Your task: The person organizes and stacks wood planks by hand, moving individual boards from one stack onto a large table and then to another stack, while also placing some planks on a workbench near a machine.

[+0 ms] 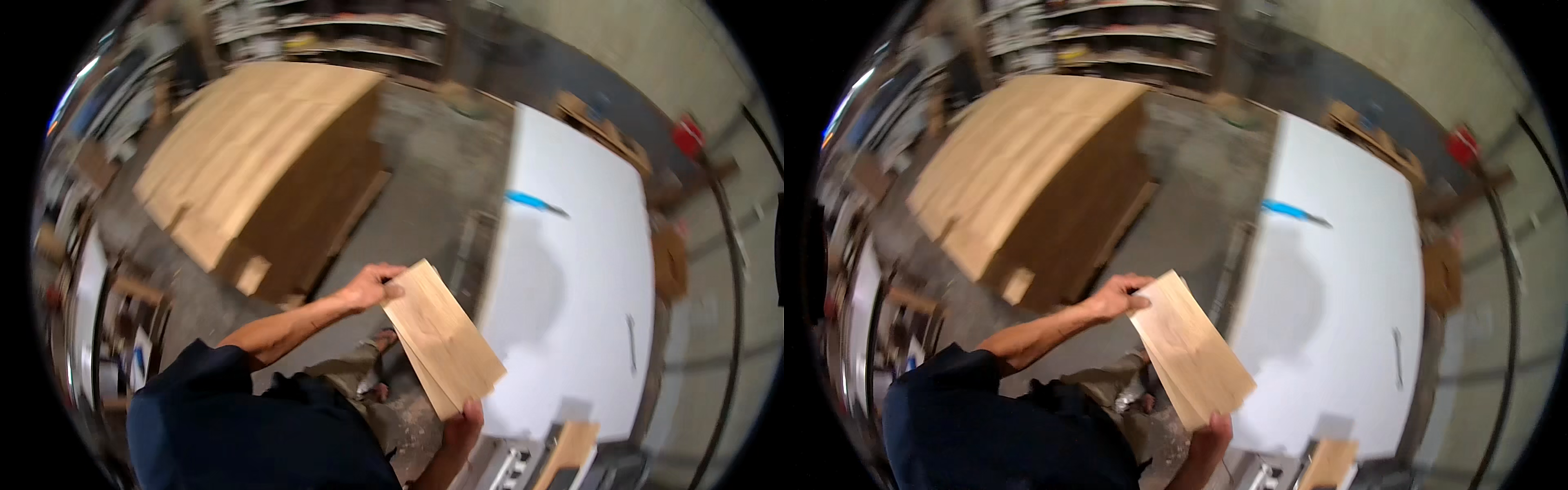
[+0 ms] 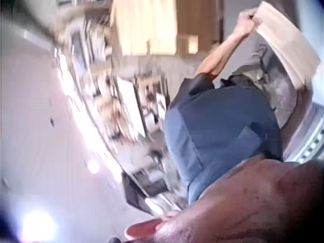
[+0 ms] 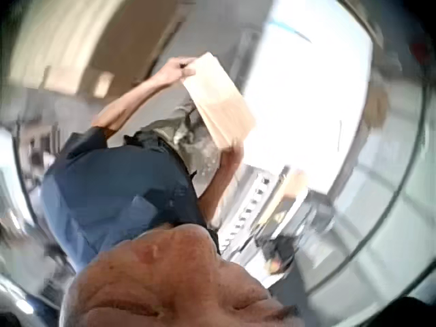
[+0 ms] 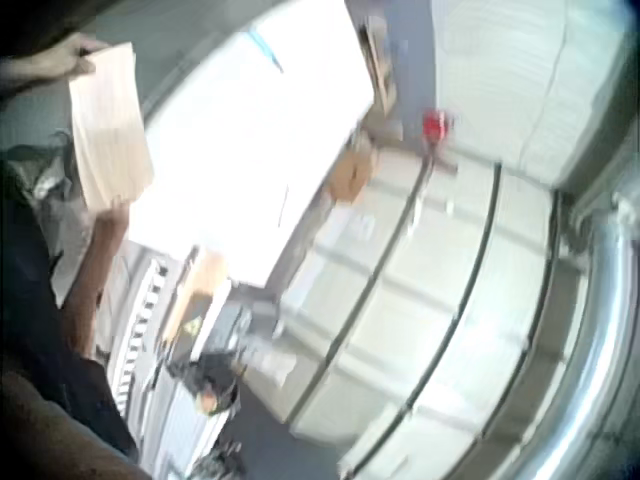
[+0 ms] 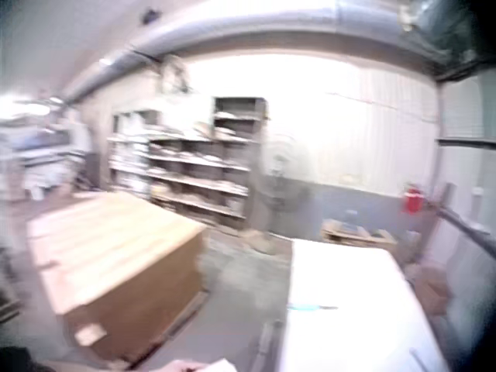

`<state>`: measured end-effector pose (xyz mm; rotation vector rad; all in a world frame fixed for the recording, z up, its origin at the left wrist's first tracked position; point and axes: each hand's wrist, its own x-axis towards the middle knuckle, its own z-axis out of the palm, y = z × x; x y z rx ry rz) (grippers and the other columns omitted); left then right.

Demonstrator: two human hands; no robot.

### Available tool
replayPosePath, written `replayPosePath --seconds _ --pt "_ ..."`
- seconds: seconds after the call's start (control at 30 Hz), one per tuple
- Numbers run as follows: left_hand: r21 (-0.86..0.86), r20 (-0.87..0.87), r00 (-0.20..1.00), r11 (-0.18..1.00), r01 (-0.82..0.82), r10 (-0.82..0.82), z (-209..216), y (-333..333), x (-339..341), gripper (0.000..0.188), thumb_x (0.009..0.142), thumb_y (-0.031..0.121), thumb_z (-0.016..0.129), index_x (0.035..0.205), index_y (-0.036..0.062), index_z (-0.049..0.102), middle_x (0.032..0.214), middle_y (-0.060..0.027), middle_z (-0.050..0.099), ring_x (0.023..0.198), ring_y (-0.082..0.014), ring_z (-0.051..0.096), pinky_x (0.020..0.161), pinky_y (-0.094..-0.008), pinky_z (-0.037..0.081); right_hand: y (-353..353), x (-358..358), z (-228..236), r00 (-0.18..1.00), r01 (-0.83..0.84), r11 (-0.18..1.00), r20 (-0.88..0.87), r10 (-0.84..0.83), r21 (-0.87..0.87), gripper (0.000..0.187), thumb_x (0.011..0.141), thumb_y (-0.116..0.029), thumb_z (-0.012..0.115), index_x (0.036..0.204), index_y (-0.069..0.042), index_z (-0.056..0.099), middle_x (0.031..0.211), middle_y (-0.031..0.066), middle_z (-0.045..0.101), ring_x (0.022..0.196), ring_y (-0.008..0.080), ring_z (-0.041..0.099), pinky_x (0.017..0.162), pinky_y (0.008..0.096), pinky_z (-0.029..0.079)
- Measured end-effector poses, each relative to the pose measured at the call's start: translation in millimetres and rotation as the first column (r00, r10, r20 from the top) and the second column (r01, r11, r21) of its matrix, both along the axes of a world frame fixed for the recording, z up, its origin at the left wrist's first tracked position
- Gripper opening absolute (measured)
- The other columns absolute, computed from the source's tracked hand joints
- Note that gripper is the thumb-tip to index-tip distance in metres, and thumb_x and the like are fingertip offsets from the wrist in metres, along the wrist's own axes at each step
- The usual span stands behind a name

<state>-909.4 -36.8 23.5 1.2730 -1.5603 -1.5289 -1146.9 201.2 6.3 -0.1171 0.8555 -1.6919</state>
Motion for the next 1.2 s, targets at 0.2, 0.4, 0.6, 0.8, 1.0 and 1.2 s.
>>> replayPosePath --seconds 0.2,0.4,0.6,0.8,1.0,1.2 --pt "0.211 -0.314 0.871 0.922 -0.325 0.379 24 108 140 0.041 0.08 -0.002 0.065 0.12 0.0004 0.058 0.107 -0.0047 0.062 0.097 -0.0138 0.057 0.087 -0.0284 0.046 20 74 36 0.703 -0.417 0.901 -0.586 0.402 0.118 0.046 0.09 -0.028 0.057 0.119 0.008 0.051 0.126 0.02 0.051 0.111 0.0283 0.051 0.094 0.0355 0.039" --pt "0.563 -0.577 0.11 0.491 -0.665 0.81 13 181 250 0.041 0.082 -0.001 0.064 0.12 -0.006 0.052 0.111 -0.0138 0.061 0.102 -0.0226 0.058 0.093 -0.036 0.048 -29 163 -2 0.714 -0.696 0.716 -0.168 0.68 -0.061 0.066 0.076 -0.009 0.064 0.132 0.009 0.034 0.127 0.0178 0.05 0.114 0.0286 0.051 0.097 0.0395 0.042" --pt "0.618 -0.644 -0.213 0.336 -0.711 0.735 11 247 354 0.035 0.086 0.004 0.059 0.119 -0.0011 0.05 0.116 -0.0109 0.058 0.107 -0.0249 0.056 0.094 -0.0408 0.046 -55 318 20 0.535 -0.843 0.538 -0.13 0.835 -0.014 0.07 0.074 -0.008 0.071 0.132 0.007 0.036 0.123 0.017 0.053 0.109 0.0275 0.055 0.095 0.0386 0.045" --pt "0.675 -0.525 -0.214 0.25 -0.694 0.823 -25 297 479 0.04 0.087 0.004 0.057 0.125 0.0043 0.045 0.119 -0.0111 0.056 0.11 -0.0264 0.056 0.094 -0.045 0.046 -53 480 -1 0.366 -0.927 0.375 -0.172 0.915 0.025 0.07 0.07 -0.013 0.079 0.129 0.003 0.043 0.12 0.0113 0.057 0.109 0.0235 0.056 0.096 0.0362 0.043" --pt "0.643 -0.429 -0.049 0.267 -0.718 0.902 -26 309 604 0.027 0.09 0.008 0.055 0.116 0.0005 0.051 0.108 -0.014 0.062 0.097 -0.0272 0.063 0.083 -0.0434 0.052 -96 586 -7 0.289 -0.956 0.294 -0.191 0.938 0.002 0.05 0.073 -0.013 0.078 0.116 -0.001 0.056 0.113 0.0062 0.061 0.102 0.0183 0.059 0.089 0.0335 0.048" --pt "0.633 -0.497 -0.08 0.298 -0.715 0.864 -25 248 708 0.025 0.092 0.008 0.051 0.116 0.0013 0.051 0.107 -0.013 0.063 0.095 -0.0257 0.064 0.082 -0.0406 0.053 -155 657 5 0.441 -0.89 0.456 -0.209 0.873 0.026 0.054 0.073 -0.018 0.078 0.118 0.0 0.054 0.115 0.009 0.06 0.104 0.023 0.058 0.091 0.0398 0.049"
